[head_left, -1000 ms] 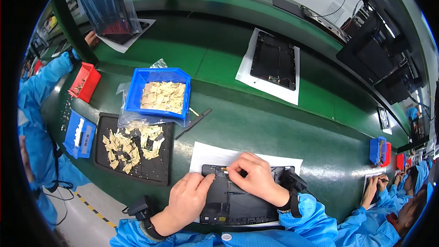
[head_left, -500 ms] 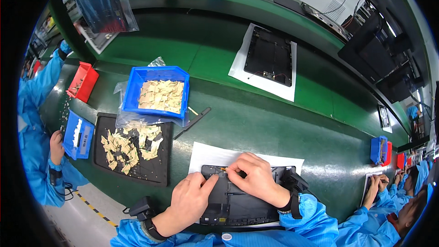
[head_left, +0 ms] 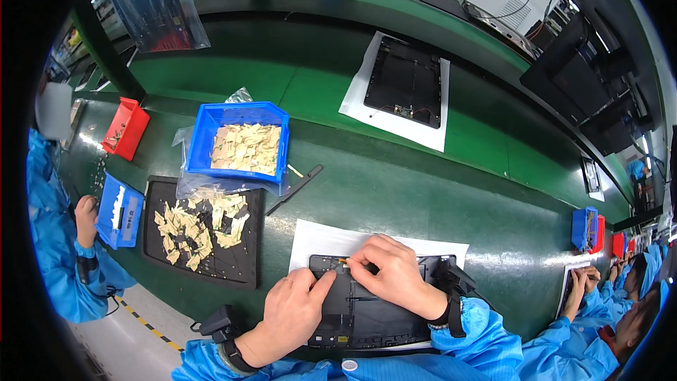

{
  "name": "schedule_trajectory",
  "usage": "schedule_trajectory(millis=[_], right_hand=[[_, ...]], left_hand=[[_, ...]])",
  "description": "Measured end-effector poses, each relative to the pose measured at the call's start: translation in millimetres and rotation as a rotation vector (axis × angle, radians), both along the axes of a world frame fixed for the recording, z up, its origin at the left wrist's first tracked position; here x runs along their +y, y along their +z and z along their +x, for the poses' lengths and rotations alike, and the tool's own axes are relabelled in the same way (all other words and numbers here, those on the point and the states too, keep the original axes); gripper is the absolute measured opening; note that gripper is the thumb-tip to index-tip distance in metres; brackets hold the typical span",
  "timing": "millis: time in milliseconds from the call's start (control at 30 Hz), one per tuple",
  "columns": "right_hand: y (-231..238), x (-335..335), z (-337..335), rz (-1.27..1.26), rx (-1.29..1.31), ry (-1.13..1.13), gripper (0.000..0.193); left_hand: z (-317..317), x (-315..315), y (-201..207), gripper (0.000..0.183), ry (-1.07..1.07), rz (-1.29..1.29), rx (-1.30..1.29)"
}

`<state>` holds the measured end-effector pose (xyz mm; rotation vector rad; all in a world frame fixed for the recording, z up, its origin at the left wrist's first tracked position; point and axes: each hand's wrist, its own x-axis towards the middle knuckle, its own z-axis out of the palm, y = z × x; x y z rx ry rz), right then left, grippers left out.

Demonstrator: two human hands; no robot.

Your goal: The person assembles internal components and plastic parts onto a tablet frame by hand, taking the parts from assembly containers and using tweezers for precise placement.

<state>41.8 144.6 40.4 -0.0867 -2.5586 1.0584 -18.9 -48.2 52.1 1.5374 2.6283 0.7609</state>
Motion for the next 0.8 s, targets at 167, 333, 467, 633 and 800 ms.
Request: schedule_trajectory(millis=[167,333,467,633,800], right_hand=[[1.0,-0.4,1.1,-0.005,-0.028,0.004,0.009],[-0.1,-0.2,1.8,-0.003,-0.033,0.007,0.009],[-0.4,-0.3,1.2,0.014,-0.031,0.006,0.010],[-1.0,-0.7,0.7,0.020,-0.022,0.006,0.010],[-0.5,-1.1,-0.2,0.049,-0.022,0.004,0.010]], left_hand=[[1.1,-0.1,2.0,0.038,-0.006,-0.007,-0.020],[1.2,0.3,1.9,0.038,-0.013,0.006,-0.021],[0.2,0.3,0.4,0.038,-0.005,-0.008,-0.008],[-0.4,1.3,-1.8,0.037,-0.007,-0.009,0.013],[-1.1,1.3,-0.7,0.038,-0.005,-0.012,0.004]])
